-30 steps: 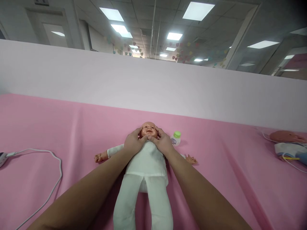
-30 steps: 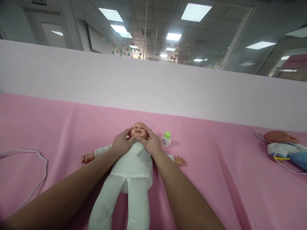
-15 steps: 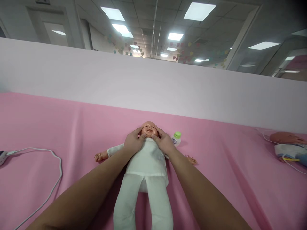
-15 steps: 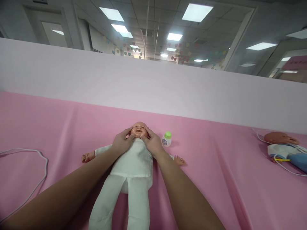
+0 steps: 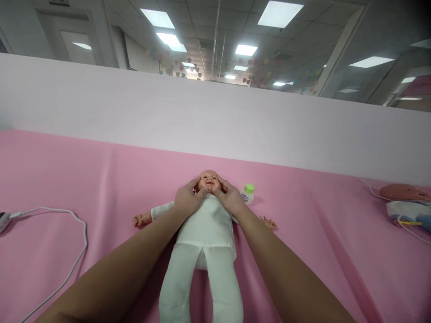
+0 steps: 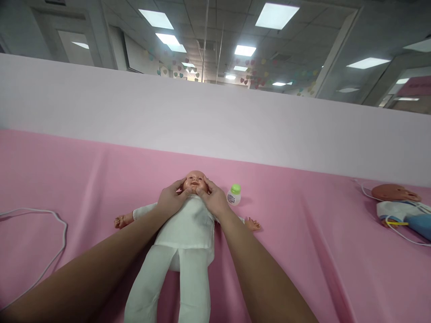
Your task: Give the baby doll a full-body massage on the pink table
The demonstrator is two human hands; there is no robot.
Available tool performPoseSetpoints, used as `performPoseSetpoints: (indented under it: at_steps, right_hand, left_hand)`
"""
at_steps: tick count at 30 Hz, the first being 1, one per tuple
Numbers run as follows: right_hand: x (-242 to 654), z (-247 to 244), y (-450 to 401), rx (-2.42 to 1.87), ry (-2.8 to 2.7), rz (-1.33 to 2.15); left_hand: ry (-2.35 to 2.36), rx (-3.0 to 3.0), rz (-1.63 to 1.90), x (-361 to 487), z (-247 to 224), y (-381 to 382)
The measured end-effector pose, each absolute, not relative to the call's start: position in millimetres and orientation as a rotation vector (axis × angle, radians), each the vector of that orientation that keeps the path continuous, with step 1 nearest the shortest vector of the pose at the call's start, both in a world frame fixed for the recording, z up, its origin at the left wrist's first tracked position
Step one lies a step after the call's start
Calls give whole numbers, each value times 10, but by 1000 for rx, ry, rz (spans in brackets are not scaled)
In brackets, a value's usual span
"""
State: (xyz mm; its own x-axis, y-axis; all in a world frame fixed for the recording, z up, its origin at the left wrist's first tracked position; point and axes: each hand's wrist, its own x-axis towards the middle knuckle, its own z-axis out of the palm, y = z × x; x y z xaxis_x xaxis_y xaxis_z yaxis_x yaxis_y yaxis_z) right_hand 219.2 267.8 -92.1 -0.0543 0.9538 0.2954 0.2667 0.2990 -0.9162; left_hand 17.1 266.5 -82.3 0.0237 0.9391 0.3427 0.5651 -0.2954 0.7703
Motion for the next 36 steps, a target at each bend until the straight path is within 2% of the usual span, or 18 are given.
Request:
performPoseSetpoints:
  at_steps: [9, 21, 36]
  right_hand:
    - [2112, -982, 2681, -1239, -1526, 691]
    - [2256, -992, 2765, -1042, -1512, 919]
    - [2086, -986, 2667, -1267, -1510, 666]
  left_hand:
    - [1514, 1943, 1200, 174, -850, 2683]
    - [1498, 1859, 1202, 146, -851, 2703]
    - [1505, 1879, 1173, 172, -815, 2659]
